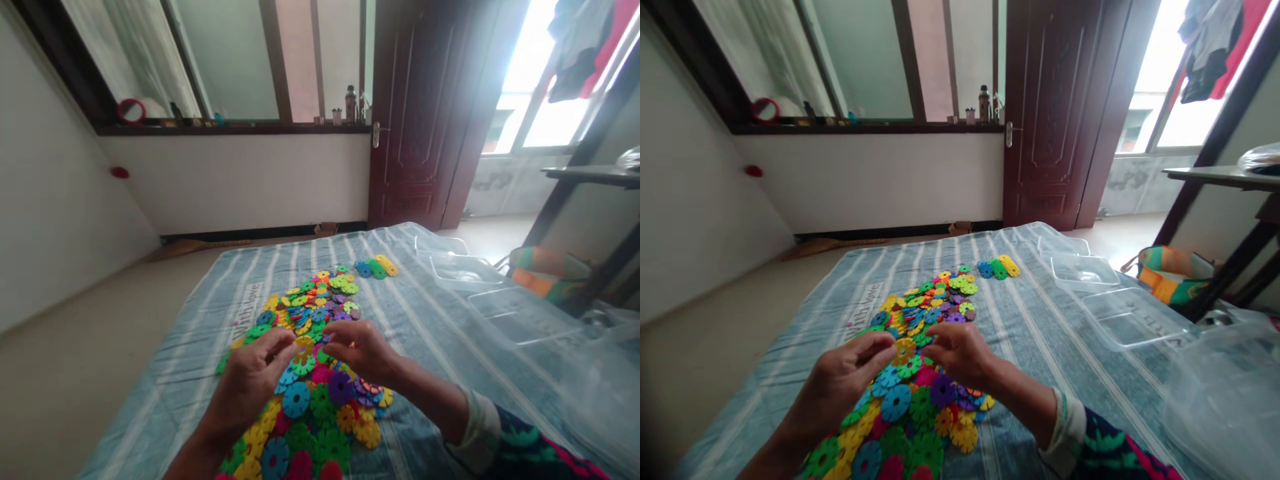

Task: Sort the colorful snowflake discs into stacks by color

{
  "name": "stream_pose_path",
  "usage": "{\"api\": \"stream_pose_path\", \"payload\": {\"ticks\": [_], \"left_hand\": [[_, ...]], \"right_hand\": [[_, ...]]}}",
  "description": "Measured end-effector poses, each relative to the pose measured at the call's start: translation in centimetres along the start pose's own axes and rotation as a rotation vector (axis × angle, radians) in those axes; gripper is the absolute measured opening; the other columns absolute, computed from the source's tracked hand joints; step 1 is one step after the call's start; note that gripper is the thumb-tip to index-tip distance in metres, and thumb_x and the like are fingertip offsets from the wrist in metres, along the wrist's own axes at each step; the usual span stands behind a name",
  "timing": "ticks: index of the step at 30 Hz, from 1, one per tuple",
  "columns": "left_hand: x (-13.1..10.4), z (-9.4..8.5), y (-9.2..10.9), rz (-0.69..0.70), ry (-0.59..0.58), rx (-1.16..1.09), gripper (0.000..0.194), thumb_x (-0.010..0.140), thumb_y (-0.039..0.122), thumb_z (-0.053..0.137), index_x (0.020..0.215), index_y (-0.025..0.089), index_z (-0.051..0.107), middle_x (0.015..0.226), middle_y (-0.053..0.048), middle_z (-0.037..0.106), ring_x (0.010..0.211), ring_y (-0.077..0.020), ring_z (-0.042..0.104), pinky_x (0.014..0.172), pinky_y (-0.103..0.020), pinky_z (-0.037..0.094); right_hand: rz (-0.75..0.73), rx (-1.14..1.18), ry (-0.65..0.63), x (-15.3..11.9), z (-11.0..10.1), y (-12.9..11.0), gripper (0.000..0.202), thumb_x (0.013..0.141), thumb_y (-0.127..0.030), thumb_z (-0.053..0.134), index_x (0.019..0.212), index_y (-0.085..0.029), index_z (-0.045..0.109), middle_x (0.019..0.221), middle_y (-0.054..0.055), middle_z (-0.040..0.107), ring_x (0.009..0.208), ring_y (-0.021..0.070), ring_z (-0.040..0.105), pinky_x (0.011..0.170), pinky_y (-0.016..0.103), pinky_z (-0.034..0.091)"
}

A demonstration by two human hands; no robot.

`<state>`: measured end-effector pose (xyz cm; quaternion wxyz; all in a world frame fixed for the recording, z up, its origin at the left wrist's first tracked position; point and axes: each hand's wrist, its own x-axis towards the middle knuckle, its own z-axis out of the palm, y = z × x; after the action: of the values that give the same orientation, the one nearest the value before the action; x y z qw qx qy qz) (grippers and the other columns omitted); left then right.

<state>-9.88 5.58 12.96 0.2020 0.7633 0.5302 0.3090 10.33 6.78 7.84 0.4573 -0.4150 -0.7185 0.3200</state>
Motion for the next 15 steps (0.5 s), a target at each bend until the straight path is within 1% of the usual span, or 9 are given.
{"api": "stream_pose_path", "payload": {"ticks": [3, 6, 8, 10, 11, 12, 14, 15], "left_hand": [[0.0, 1.4, 0.1, 0.031, 0.061, -0.027, 0.024, 0.079, 0.042, 0.054, 0.078, 0.020, 0.065, 0.070, 0.003, 0.069, 0.065, -0.0129, 0.065, 0.061, -0.018, 0.048], [-0.1, 2.5, 0.0, 0.065, 0.100, -0.027, 0.023, 0.079, 0.041, 0.054, 0.077, 0.021, 0.066, 0.071, 0.003, 0.070, 0.066, -0.0124, 0.065, 0.062, -0.017, 0.048], [-0.1, 2.9, -0.2, 0.074, 0.105, -0.012, 0.025, 0.080, 0.042, 0.054, 0.079, 0.021, 0.067, 0.073, 0.003, 0.071, 0.067, -0.0126, 0.066, 0.063, -0.017, 0.049], [-0.1, 2.9, -0.4, 0.082, 0.099, 0.017, 0.027, 0.080, 0.044, 0.054, 0.081, 0.021, 0.067, 0.077, 0.002, 0.072, 0.071, -0.0138, 0.067, 0.066, -0.018, 0.049], [0.0, 2.7, -0.5, 0.088, 0.086, 0.040, 0.028, 0.080, 0.045, 0.053, 0.082, 0.021, 0.068, 0.079, 0.001, 0.072, 0.073, -0.0144, 0.067, 0.067, -0.019, 0.049], [0.1, 2.4, -0.7, 0.091, 0.064, 0.068, 0.029, 0.081, 0.046, 0.053, 0.083, 0.021, 0.068, 0.080, 0.001, 0.072, 0.074, -0.0148, 0.067, 0.068, -0.019, 0.049], [0.3, 1.3, -1.2, 0.091, -0.002, 0.135, 0.031, 0.082, 0.047, 0.050, 0.082, 0.022, 0.068, 0.077, 0.001, 0.071, 0.070, -0.0145, 0.066, 0.065, -0.020, 0.048], [0.4, 0.7, -1.5, 0.085, -0.036, 0.170, 0.031, 0.083, 0.047, 0.049, 0.081, 0.022, 0.067, 0.075, 0.002, 0.070, 0.068, -0.0140, 0.065, 0.062, -0.020, 0.047]], "right_hand": [[0.099, 0.221, -0.090, 0.3, 0.7, -0.1, 0.008, 0.078, -0.033, 0.063, 0.080, -0.027, 0.067, 0.062, -0.003, 0.062, 0.055, 0.0138, 0.056, 0.049, 0.026, 0.045], [0.164, 0.429, -0.163, 0.3, 0.8, 0.3, 0.008, 0.078, -0.031, 0.062, 0.071, -0.028, 0.065, 0.058, -0.002, 0.060, 0.052, 0.0141, 0.056, 0.050, 0.027, 0.047], [0.178, 0.489, -0.200, 0.6, 0.2, 0.7, 0.008, 0.076, -0.030, 0.064, 0.069, -0.027, 0.065, 0.058, -0.002, 0.060, 0.052, 0.0140, 0.056, 0.051, 0.028, 0.048], [0.148, 0.462, -0.193, 1.5, -1.1, 1.5, 0.008, 0.074, -0.030, 0.065, 0.069, -0.025, 0.066, 0.060, -0.002, 0.061, 0.053, 0.0130, 0.056, 0.052, 0.027, 0.048], [0.128, 0.421, -0.154, 2.1, -2.2, 2.2, 0.009, 0.074, -0.031, 0.065, 0.069, -0.023, 0.066, 0.060, -0.002, 0.061, 0.053, 0.0122, 0.055, 0.052, 0.026, 0.047], [0.114, 0.364, -0.087, 2.8, -3.5, 3.0, 0.011, 0.073, -0.032, 0.064, 0.070, -0.022, 0.067, 0.061, -0.002, 0.060, 0.053, 0.0114, 0.055, 0.053, 0.025, 0.047], [0.151, 0.224, 0.119, 4.3, -6.8, 5.3, 0.017, 0.072, -0.035, 0.062, 0.071, -0.018, 0.067, 0.057, -0.001, 0.059, 0.051, 0.0101, 0.053, 0.052, 0.023, 0.045], [0.198, 0.141, 0.225, 5.0, -8.5, 6.6, 0.018, 0.071, -0.034, 0.060, 0.071, -0.016, 0.066, 0.055, -0.002, 0.058, 0.049, 0.0095, 0.053, 0.050, 0.022, 0.045]]}}
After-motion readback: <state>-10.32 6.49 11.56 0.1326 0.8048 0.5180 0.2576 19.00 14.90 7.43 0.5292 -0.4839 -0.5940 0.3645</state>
